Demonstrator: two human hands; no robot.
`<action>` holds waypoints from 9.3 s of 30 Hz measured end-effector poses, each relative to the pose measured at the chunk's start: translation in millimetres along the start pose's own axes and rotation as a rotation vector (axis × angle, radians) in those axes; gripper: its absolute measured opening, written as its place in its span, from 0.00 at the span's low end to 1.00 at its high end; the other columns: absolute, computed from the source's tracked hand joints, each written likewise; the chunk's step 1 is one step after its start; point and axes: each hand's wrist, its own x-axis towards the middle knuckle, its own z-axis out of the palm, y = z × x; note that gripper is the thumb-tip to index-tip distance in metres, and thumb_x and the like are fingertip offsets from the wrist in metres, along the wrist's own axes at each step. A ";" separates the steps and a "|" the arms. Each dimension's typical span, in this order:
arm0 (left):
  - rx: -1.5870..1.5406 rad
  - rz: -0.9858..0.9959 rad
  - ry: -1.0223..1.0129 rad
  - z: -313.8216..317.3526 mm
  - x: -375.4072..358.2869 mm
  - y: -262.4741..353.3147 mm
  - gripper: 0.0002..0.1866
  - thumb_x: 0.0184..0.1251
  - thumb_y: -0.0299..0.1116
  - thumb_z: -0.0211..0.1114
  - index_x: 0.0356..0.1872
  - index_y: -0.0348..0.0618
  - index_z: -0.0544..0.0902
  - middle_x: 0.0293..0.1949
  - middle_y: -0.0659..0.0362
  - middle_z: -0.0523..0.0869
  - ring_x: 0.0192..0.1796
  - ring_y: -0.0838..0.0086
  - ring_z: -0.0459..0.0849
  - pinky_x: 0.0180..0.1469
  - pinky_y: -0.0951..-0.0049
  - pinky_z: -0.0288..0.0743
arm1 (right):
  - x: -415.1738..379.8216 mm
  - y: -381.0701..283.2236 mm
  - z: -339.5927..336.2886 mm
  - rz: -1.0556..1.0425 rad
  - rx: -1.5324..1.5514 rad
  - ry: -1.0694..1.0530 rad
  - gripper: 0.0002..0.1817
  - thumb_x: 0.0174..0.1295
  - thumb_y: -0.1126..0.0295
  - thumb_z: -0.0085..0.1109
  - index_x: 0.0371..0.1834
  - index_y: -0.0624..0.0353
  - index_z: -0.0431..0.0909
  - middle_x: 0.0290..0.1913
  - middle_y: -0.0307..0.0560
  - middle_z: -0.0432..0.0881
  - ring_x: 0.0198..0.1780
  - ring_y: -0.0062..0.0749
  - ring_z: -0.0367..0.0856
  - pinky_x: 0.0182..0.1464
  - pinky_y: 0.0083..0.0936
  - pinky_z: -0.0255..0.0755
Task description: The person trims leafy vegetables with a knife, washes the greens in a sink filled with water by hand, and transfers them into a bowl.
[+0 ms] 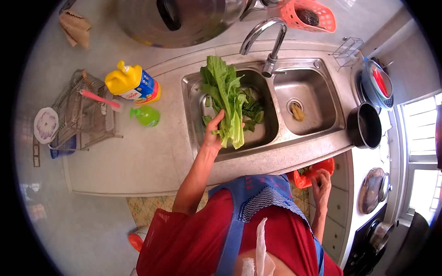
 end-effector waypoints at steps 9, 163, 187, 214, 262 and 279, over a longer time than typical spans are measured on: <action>-0.457 -0.206 0.017 13.5 11.5 -29.4 0.20 0.67 0.40 0.51 0.54 0.38 0.73 0.49 0.50 0.78 0.53 0.60 0.76 0.61 0.52 0.64 | 48.5 -63.2 69.0 0.456 2.383 -0.283 0.21 0.63 0.65 0.52 0.55 0.66 0.66 0.28 0.34 0.63 0.25 0.16 0.60 0.30 0.12 0.60; 0.612 -0.625 -0.077 -123.6 140.9 -29.1 0.17 0.55 0.30 0.64 0.44 0.34 0.76 0.28 0.55 0.82 0.28 0.74 0.78 0.30 0.74 0.71 | 269.5 -37.1 302.1 0.532 0.910 -0.636 0.30 0.45 0.58 0.70 0.51 0.55 0.71 0.35 0.34 0.80 0.30 0.15 0.76 0.26 0.14 0.65; 1.922 -0.124 0.102 -162.2 205.9 -51.5 0.20 0.46 0.33 0.64 0.43 0.40 0.77 0.35 0.45 0.82 0.40 0.50 0.80 0.43 0.56 0.72 | 206.7 -20.3 281.0 -0.035 0.388 -0.385 0.19 0.63 0.75 0.46 0.58 0.59 0.66 0.42 0.61 0.75 0.44 0.56 0.74 0.45 0.36 0.69; 2.208 -0.079 0.132 -198.9 207.8 -76.6 0.08 0.47 0.28 0.59 0.30 0.39 0.78 0.29 0.48 0.83 0.35 0.52 0.82 0.39 0.56 0.73 | 229.5 14.6 385.1 -0.049 -0.335 -0.489 0.11 0.60 0.71 0.45 0.44 0.64 0.69 0.26 0.62 0.80 0.28 0.53 0.81 0.28 0.44 0.75; 1.559 -0.444 0.250 -170.1 227.6 -57.1 0.14 0.43 0.37 0.63 0.24 0.33 0.77 0.21 0.48 0.79 0.28 0.60 0.80 0.34 0.63 0.72 | 231.8 -54.0 265.9 -0.188 0.264 -0.233 0.21 0.60 0.77 0.47 0.58 0.60 0.63 0.48 0.63 0.71 0.50 0.60 0.70 0.51 0.38 0.67; 1.943 0.037 0.133 -162.0 214.8 -88.5 0.10 0.56 0.30 0.56 0.33 0.32 0.75 0.29 0.39 0.80 0.34 0.45 0.80 0.38 0.51 0.72 | 243.8 41.3 394.1 -0.287 -0.570 -0.636 0.14 0.58 0.68 0.46 0.41 0.70 0.69 0.29 0.63 0.79 0.30 0.44 0.82 0.24 0.37 0.75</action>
